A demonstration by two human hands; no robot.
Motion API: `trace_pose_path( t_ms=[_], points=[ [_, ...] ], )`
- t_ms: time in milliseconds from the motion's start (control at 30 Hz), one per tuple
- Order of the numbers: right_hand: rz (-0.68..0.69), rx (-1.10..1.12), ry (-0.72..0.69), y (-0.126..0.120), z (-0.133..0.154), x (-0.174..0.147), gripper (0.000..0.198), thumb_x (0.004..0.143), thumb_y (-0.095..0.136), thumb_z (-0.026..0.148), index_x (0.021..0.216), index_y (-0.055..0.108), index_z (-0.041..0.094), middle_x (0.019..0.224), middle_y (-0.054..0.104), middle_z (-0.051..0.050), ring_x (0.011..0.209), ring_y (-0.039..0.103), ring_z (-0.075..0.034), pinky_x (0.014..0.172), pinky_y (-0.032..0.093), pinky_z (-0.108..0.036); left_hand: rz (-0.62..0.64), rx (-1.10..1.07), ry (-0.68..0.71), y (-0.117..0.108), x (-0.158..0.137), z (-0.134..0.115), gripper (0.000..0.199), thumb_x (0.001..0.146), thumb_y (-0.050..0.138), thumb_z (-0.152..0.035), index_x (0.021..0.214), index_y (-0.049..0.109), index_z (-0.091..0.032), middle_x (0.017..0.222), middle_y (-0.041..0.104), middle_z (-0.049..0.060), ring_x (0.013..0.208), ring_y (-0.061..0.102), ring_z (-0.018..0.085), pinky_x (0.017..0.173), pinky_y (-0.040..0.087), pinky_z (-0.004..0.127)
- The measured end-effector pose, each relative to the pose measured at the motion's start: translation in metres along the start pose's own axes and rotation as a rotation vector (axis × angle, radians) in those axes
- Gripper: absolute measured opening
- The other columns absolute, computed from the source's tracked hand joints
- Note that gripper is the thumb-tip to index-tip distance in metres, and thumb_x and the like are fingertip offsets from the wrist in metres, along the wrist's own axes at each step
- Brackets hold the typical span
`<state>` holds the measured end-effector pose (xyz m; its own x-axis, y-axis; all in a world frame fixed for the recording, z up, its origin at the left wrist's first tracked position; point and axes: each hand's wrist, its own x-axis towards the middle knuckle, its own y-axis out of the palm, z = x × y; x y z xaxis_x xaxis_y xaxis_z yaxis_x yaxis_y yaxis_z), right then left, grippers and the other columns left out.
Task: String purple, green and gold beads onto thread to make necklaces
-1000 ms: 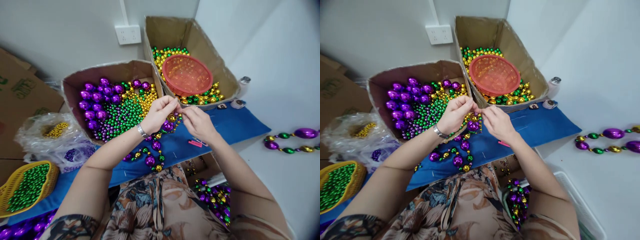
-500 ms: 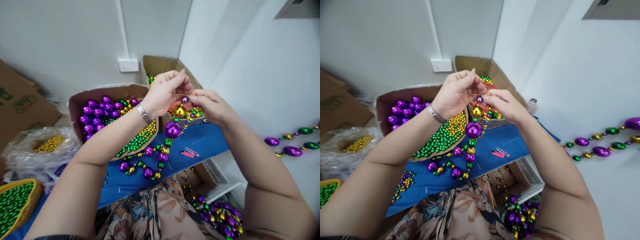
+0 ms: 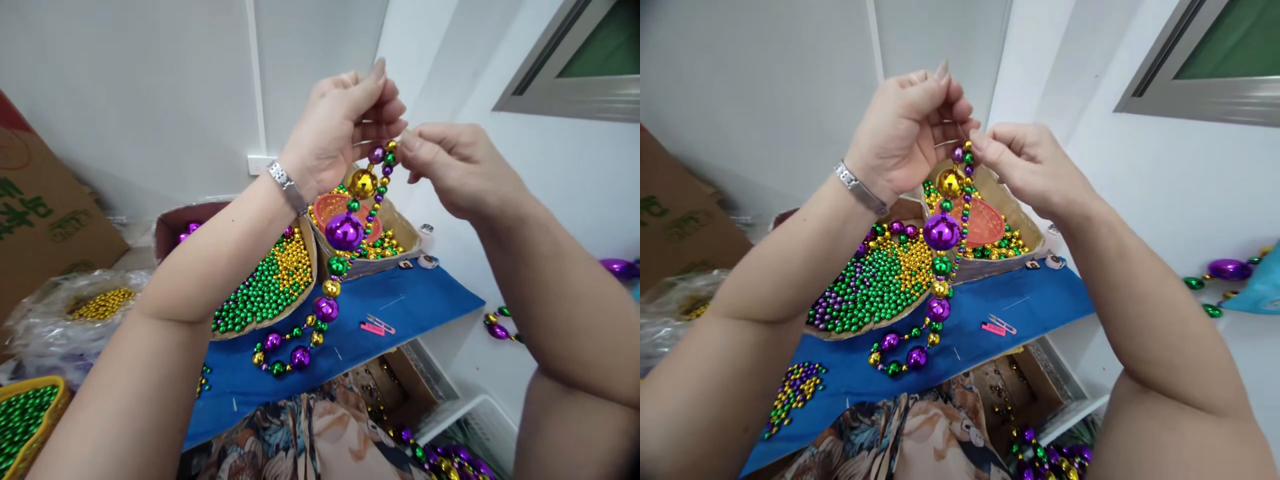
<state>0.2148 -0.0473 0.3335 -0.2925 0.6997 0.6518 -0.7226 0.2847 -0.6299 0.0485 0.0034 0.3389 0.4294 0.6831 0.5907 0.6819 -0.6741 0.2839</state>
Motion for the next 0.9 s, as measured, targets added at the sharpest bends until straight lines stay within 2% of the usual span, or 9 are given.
trace_pose_path(
  t_ms=[133, 200, 367, 467, 567, 667, 733, 833, 900],
  points=[
    [-0.044, -0.316, -0.112, -0.02, 0.012, 0.008, 0.032, 0.093, 0.054, 0.042, 0.073, 0.057, 0.018, 0.058, 0.039, 0.006, 0.056, 0.032, -0.006, 0.056, 0.025, -0.026, 0.036, 0.107, 0.07, 0.011, 0.006, -0.017, 0.026, 0.096, 0.051, -0.027, 0.072, 0.05, -0.015, 0.072, 0.058, 0.002, 0.062, 0.06, 0.012, 0.062, 0.048, 0.025],
    [-0.101, -0.482, -0.165, -0.027, 0.017, 0.016, 0.028, 0.094, 0.051, 0.037, 0.072, 0.054, 0.018, 0.058, 0.04, 0.005, 0.056, 0.033, -0.006, 0.057, 0.025, -0.027, 0.04, 0.163, 0.092, 0.017, 0.01, -0.027, 0.027, 0.097, 0.049, -0.026, 0.072, 0.049, -0.015, 0.072, 0.058, 0.003, 0.064, 0.063, 0.014, 0.066, 0.051, 0.028],
    [-0.173, -0.86, -0.272, -0.044, 0.036, 0.042, 0.029, 0.094, 0.04, 0.036, 0.07, 0.043, 0.021, 0.071, 0.052, -0.003, 0.07, 0.045, -0.014, 0.063, 0.025, -0.033, -0.016, 0.231, 0.149, 0.031, 0.025, -0.056, 0.031, 0.099, 0.043, -0.022, 0.069, 0.045, -0.013, 0.068, 0.053, 0.002, 0.106, 0.067, 0.033, 0.092, 0.05, 0.048],
    [-0.221, -0.958, -0.302, -0.051, 0.046, 0.055, 0.03, 0.094, 0.035, 0.035, 0.067, 0.037, 0.022, 0.073, 0.056, -0.006, 0.076, 0.051, -0.018, 0.066, 0.029, -0.035, -0.018, 0.255, 0.235, 0.033, 0.03, -0.07, 0.032, 0.099, 0.041, -0.023, 0.068, 0.044, -0.014, 0.064, 0.052, 0.001, 0.086, 0.071, 0.026, 0.087, 0.053, 0.045],
    [-0.239, -1.032, -0.345, -0.054, 0.047, 0.065, 0.027, 0.092, 0.036, 0.03, 0.065, 0.033, 0.023, 0.073, 0.059, -0.006, 0.077, 0.054, -0.019, 0.071, 0.034, -0.035, -0.006, 0.257, 0.319, 0.029, 0.032, -0.076, 0.031, 0.097, 0.043, -0.023, 0.067, 0.043, -0.018, 0.061, 0.051, -0.001, 0.058, 0.062, 0.013, 0.068, 0.054, 0.031],
    [-0.218, -1.091, -0.362, -0.057, 0.042, 0.073, 0.025, 0.09, 0.037, 0.027, 0.066, 0.038, 0.023, 0.074, 0.063, -0.007, 0.077, 0.056, -0.019, 0.076, 0.038, -0.035, -0.041, 0.278, 0.338, 0.026, 0.035, -0.077, 0.034, 0.097, 0.042, -0.022, 0.064, 0.043, -0.019, 0.057, 0.049, -0.001, 0.052, 0.058, 0.011, 0.056, 0.05, 0.025],
    [-0.203, -1.134, -0.342, -0.057, 0.043, 0.076, 0.023, 0.09, 0.037, 0.025, 0.069, 0.047, 0.021, 0.078, 0.066, -0.009, 0.08, 0.06, -0.02, 0.077, 0.04, -0.036, -0.083, 0.326, 0.324, 0.028, 0.036, -0.08, 0.035, 0.098, 0.043, -0.022, 0.063, 0.043, -0.017, 0.056, 0.048, -0.002, 0.06, 0.065, 0.015, 0.064, 0.056, 0.029],
    [-0.213, -1.177, -0.295, -0.056, 0.053, 0.071, 0.024, 0.088, 0.039, 0.023, 0.077, 0.059, 0.017, 0.089, 0.069, -0.011, 0.094, 0.065, -0.024, 0.078, 0.041, -0.037, -0.136, 0.359, 0.315, 0.039, 0.034, -0.092, 0.035, 0.098, 0.039, -0.015, 0.064, 0.045, -0.011, 0.058, 0.049, -0.001, 0.095, 0.072, 0.027, 0.081, 0.059, 0.036],
    [-0.238, -1.134, -0.317, -0.058, 0.061, 0.067, 0.032, 0.091, 0.035, 0.024, 0.086, 0.065, 0.014, 0.097, 0.07, -0.012, 0.104, 0.064, -0.027, 0.08, 0.041, -0.038, -0.194, 0.272, 0.234, 0.047, 0.034, -0.102, 0.037, 0.099, 0.027, -0.009, 0.071, 0.052, -0.003, 0.076, 0.06, 0.001, 0.103, 0.069, 0.027, 0.078, 0.057, 0.029]
  ],
)
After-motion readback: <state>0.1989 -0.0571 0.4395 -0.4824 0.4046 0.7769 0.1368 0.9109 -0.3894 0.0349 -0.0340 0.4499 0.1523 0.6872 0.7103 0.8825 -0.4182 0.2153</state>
